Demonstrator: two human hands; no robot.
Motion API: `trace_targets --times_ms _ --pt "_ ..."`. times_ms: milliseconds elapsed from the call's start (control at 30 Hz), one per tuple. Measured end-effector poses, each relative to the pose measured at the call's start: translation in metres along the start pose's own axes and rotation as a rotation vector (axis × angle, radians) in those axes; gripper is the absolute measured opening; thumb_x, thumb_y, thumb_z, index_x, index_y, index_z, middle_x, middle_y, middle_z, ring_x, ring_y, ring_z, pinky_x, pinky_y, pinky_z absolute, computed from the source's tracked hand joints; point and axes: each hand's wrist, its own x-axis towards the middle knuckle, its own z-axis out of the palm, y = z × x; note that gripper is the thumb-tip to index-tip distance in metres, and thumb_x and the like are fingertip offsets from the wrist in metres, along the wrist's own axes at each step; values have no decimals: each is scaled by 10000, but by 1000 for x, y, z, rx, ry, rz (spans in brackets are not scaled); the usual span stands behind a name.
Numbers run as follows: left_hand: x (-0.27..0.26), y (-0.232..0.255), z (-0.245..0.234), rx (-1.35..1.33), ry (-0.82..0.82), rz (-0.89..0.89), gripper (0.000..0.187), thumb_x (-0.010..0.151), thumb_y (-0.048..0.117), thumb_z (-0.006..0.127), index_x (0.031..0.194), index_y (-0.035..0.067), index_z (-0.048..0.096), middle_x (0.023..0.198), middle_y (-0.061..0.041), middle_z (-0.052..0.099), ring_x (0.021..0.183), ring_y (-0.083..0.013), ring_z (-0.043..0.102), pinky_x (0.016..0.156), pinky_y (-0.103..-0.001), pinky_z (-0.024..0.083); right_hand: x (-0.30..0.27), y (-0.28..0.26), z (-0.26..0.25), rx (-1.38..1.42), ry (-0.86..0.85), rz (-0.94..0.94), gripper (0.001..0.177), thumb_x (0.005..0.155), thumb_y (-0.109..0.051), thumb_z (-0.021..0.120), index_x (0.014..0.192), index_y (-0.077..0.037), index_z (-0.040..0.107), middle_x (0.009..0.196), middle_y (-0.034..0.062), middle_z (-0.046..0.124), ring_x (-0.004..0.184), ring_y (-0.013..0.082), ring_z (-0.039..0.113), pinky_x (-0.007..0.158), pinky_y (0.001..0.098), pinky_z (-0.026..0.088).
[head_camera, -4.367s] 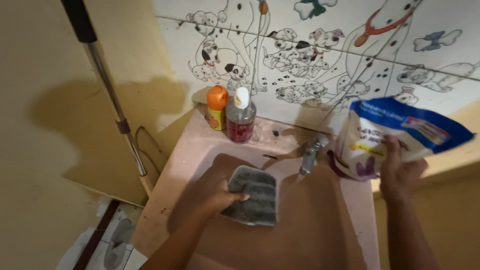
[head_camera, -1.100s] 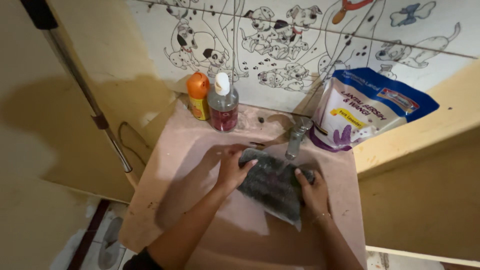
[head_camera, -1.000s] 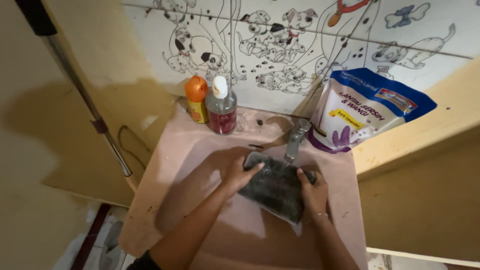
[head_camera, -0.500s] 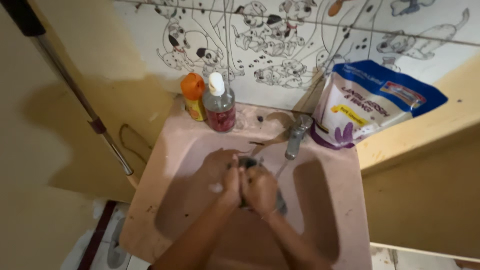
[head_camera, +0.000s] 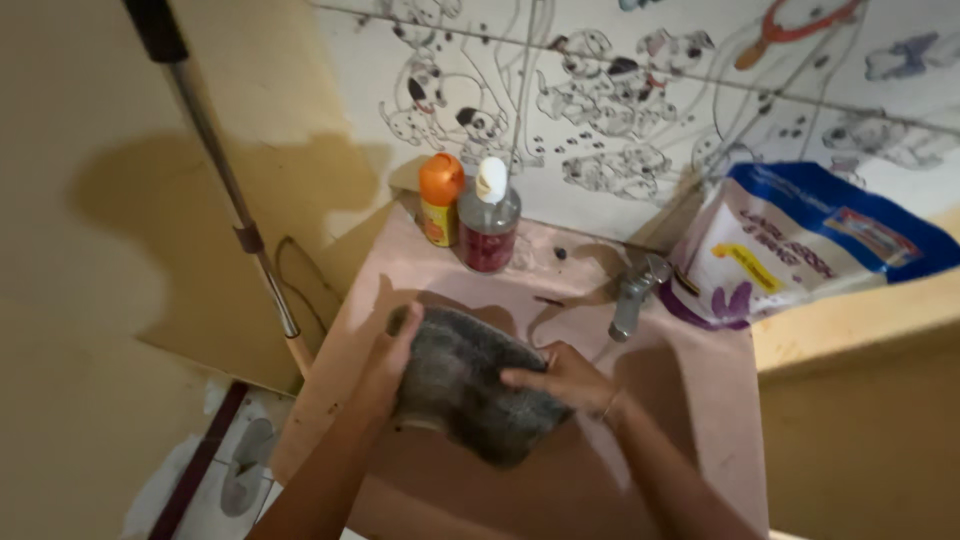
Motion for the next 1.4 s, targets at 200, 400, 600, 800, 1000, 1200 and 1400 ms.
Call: trace_targets --times_ms 200,400,600,800,1000,1200,1400 --pt "39 -94 26 377 90 194 587 947 561 591 1138 22 727 1027 -134 724 891 -215 677 780 -374 556 -5 -45 97 -112 685 -690 489 1005 -440 712 865 28 728 781 151 710 670 265 662 607 373 506" --pt "89 -145 14 197 238 39 754 1063 654 417 1192 -35 697 998 -169 649 868 -243 599 745 -418 505 -2 -63 105 -364 792 -257 553 831 -491 761 586 -1 686 527 201 639 432 343 616 481 450 466" --pt "25 -94 46 12 202 18 709 977 655 457 1290 49 652 1032 -82 679 838 -156 642 720 -331 560 15 -48 93 -632 960 -279 553 966 -505 665 646 -55 693 596 194 639 566 370 661 576 467 532" --pt "25 -81 55 552 337 -22 806 1021 670 447 1046 -77 749 801 -203 705 701 -264 694 621 -398 509 9 -41 90 -559 818 -101 616 939 -567 598 658 -26 690 612 208 659 553 357 686 643 509 593" --pt "32 -108 48 625 349 100 636 972 581 422 1024 13 705 798 -262 689 700 -383 693 581 -504 489 12 -26 101 -605 957 -178 636 907 -563 618 611 -7 700 608 236 643 539 419 650 560 528 530" --pt "18 -105 52 443 181 189 587 1002 488 413 1083 -26 682 961 -339 672 894 -512 646 718 -550 527 11 -25 87 -669 904 -295 634 926 -545 592 587 -22 710 564 252 629 521 426 657 569 526 547" --pt "25 -116 47 783 332 174 557 941 448 482 1196 -21 639 1110 -328 646 1015 -509 614 842 -557 497 31 -18 70 -660 914 -117 638 927 -567 605 660 -2 736 624 284 645 574 439 678 581 526 559"
